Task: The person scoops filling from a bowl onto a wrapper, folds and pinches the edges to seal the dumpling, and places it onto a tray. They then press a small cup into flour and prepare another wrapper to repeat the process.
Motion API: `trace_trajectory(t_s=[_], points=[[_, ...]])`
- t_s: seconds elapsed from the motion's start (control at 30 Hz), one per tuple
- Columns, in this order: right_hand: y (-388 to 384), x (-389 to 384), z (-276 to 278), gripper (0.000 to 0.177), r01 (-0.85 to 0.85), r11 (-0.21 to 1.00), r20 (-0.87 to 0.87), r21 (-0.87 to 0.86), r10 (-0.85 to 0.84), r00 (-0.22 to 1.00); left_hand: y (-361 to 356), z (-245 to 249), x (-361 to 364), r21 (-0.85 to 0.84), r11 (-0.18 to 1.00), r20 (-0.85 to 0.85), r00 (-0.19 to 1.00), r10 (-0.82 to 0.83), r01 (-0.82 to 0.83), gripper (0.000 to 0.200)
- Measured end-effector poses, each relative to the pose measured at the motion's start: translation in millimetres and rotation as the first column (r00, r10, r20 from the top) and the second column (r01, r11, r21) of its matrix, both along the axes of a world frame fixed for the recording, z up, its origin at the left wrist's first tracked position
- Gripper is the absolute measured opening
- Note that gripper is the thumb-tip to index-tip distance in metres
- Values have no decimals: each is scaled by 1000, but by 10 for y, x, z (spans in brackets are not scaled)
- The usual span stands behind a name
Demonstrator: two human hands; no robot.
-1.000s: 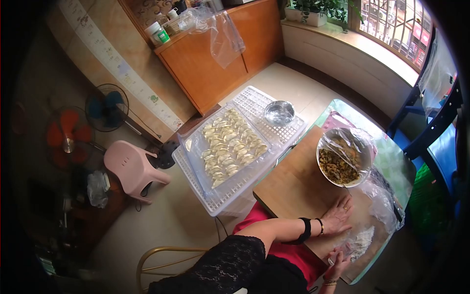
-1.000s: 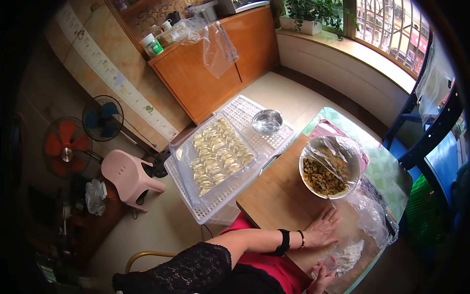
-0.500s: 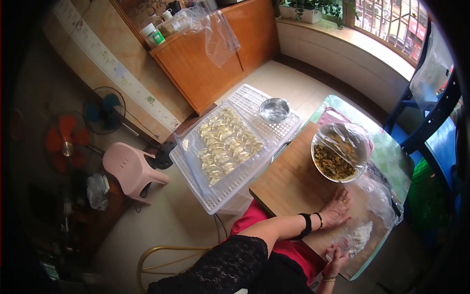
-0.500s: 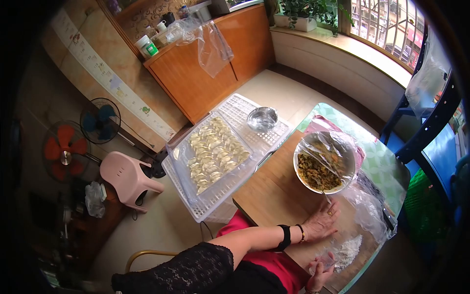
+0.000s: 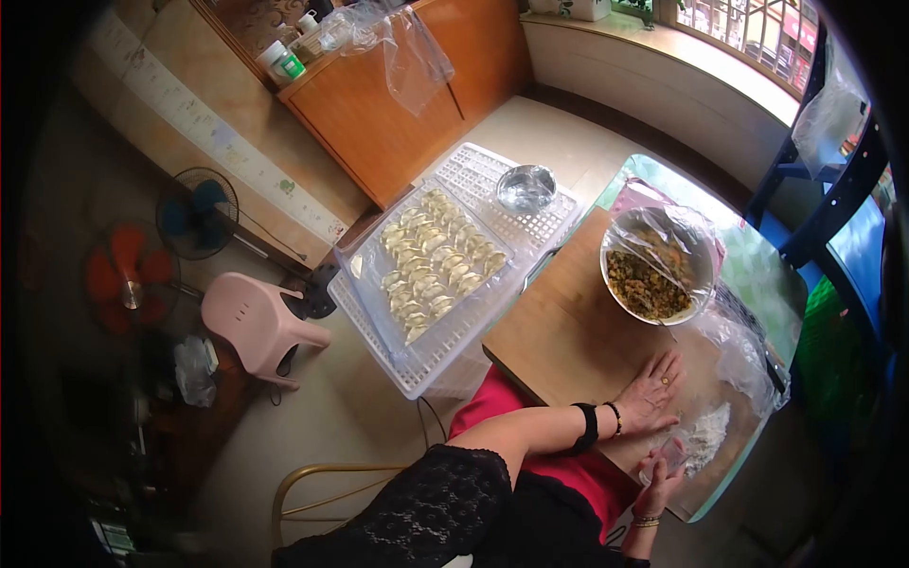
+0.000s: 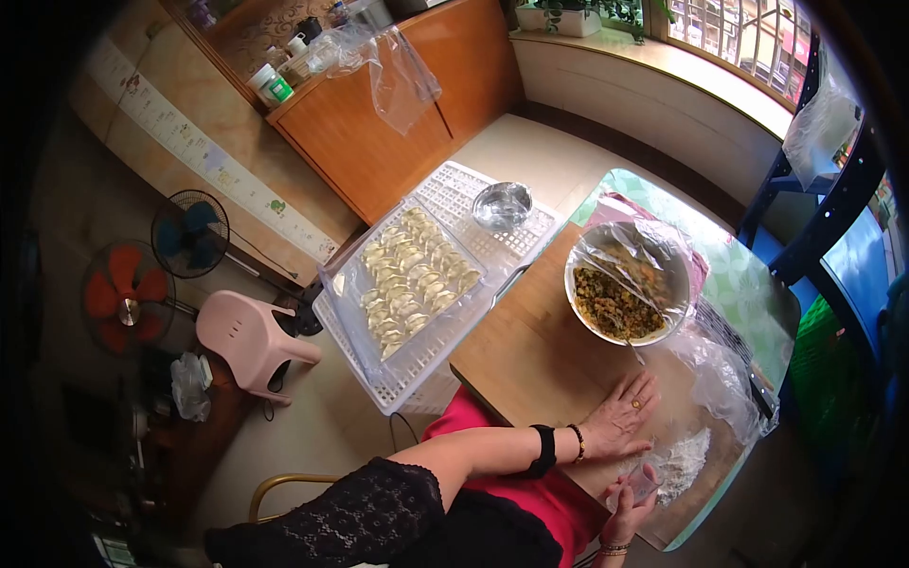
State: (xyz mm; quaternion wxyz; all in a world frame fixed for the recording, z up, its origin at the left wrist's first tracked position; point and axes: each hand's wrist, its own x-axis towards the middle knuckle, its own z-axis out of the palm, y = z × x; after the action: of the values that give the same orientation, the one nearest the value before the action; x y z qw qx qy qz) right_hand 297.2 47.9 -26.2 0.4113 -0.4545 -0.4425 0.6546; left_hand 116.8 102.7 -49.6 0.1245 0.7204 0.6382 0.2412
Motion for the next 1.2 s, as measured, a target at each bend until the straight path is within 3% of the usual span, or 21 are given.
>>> trace_trajectory(t_s=[0.17,0.2,0.23,0.4,0.47,0.7,0.8,0.87,0.93,1.03,1.13,1.17,1.2], points=[[11,32,-56,71,-2,1000,2,9,2,1000,17,-26,-2,21,1000,14,1000,-12,12,84],[9,36,-69,64,-16,1000,-14,20,16,1000,35,12,-6,34,999,14,1000,-12,12,84],[8,47,-71,57,-30,999,-28,28,31,999,39,56,-14,-14,1000,6,1000,-8,8,82],[-10,1,0,62,-24,999,1,42,24,1000,156,-2,51,-136,989,-12,999,50,-51,82],[8,14,0,68,-26,999,19,35,26,999,176,-76,51,2,995,-51,994,101,-101,80],[8,-60,21,53,-9,1000,-16,-3,9,1000,176,4,31,19,994,-57,993,104,-104,70],[24,34,-115,48,-18,1000,72,25,16,997,193,-301,-27,234,959,122,983,136,-161,65],[11,-54,97,47,-18,1000,76,12,17,997,-65,225,-255,90,982,239,961,141,-167,59],[12,-50,96,46,-1,1000,67,1,1,998,-281,340,-428,151,984,51,995,88,-95,51],[14,-98,87,46,-22,999,30,-35,23,999,-440,313,-510,97,990,-52,994,-93,98,43],[15,-62,113,48,1,997,44,-81,2,999,-484,302,-475,64,975,-14,977,-213,214,40],[25,-50,48,49,-45,999,195,28,39,980,-533,290,-478,165,971,100,976,-192,174,33],[20,-61,11,51,-109,986,341,125,60,938,-571,287,-506,163,971,106,976,-192,173,33]])
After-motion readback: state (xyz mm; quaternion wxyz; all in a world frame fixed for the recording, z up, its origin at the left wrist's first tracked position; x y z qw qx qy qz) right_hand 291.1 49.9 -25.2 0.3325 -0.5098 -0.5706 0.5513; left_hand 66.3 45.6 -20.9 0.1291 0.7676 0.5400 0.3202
